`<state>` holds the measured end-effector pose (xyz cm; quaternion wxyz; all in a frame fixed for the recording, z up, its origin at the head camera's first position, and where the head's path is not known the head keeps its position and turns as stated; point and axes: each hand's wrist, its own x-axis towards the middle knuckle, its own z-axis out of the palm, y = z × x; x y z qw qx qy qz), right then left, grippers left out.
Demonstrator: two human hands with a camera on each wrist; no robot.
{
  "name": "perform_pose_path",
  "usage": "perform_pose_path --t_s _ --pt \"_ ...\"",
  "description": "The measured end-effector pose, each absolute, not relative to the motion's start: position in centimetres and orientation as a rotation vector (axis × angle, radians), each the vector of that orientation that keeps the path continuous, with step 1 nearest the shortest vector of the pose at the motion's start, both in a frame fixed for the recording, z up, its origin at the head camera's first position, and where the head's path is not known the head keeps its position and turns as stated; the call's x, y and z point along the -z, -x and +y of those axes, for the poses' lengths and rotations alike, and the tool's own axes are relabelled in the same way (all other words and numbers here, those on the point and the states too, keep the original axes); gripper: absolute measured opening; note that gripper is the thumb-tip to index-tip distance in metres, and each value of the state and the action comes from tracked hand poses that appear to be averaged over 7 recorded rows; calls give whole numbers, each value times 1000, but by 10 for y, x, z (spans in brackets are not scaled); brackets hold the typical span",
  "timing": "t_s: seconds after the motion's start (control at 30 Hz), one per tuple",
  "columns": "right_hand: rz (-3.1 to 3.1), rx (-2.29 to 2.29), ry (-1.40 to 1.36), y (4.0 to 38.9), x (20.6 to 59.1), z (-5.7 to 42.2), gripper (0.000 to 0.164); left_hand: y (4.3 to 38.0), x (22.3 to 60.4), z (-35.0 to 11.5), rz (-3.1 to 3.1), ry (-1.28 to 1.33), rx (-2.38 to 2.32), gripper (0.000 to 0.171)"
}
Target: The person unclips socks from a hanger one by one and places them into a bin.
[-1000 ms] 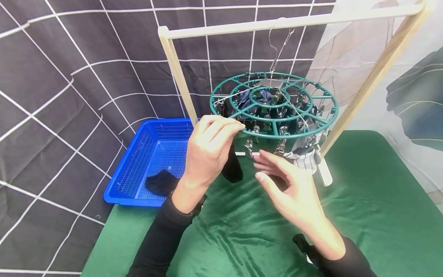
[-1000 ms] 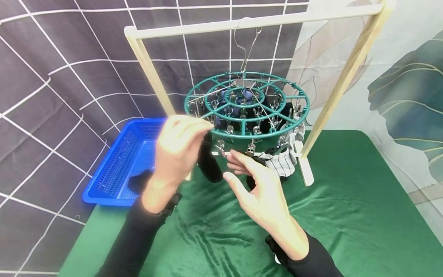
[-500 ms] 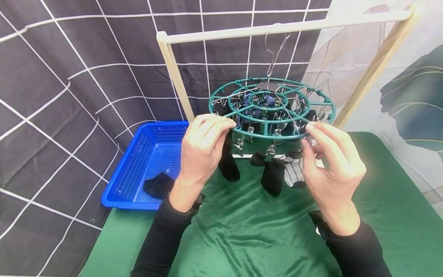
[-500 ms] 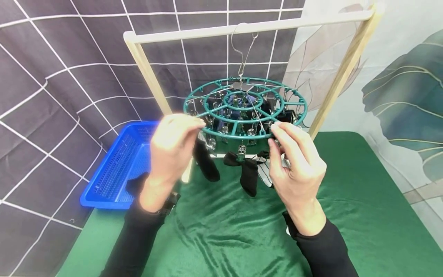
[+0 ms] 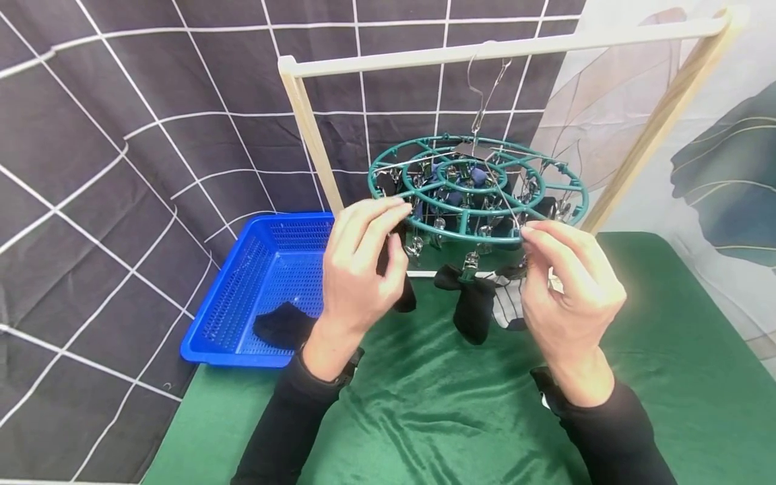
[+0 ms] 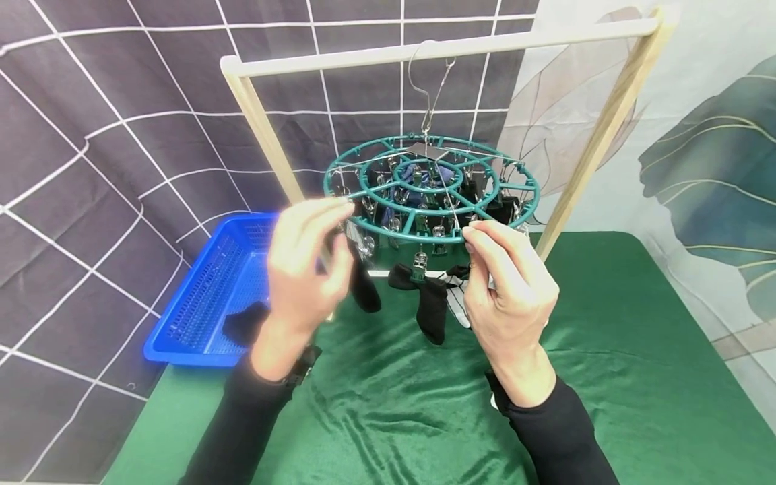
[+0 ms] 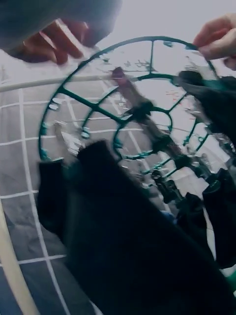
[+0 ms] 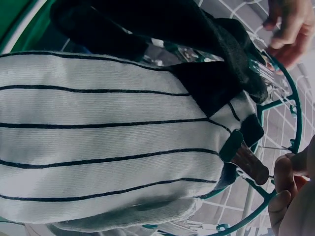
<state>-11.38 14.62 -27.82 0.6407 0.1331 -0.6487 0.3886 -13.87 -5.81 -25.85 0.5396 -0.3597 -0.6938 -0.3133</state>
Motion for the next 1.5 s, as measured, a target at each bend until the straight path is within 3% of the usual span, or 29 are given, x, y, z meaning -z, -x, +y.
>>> perform_pose_path --t_s 0.13,0.4,0.5,0.6,0.73,1.1,1.37,1.5 --pt "-1476 -889 -283 113 277 143 9 130 278 -50 -1488 970 796 9" --pt "-1477 -878 -269 113 279 141 9 139 369 -45 -2081 829 1298 32" --pt "-1482 -880 -275 114 281 142 9 142 380 -39 -2203 814 1512 54" --pt "-1490 -883 -276 114 282 142 9 142 376 -32 -2178 881 1769 62" --pt "-1498 -888 -283 113 283 141 9 138 359 -23 -2017 909 2021 53" --pt "-1501 -889 -306 113 285 141 7 133 344 -11 -1836 792 2140 13" --pt "-1329 -923 -388 110 283 134 14 136 346 -15 -1838 816 2100 9" --pt "-1277 -929 -503 103 287 129 35 142 355 -16 -1829 809 2115 10"
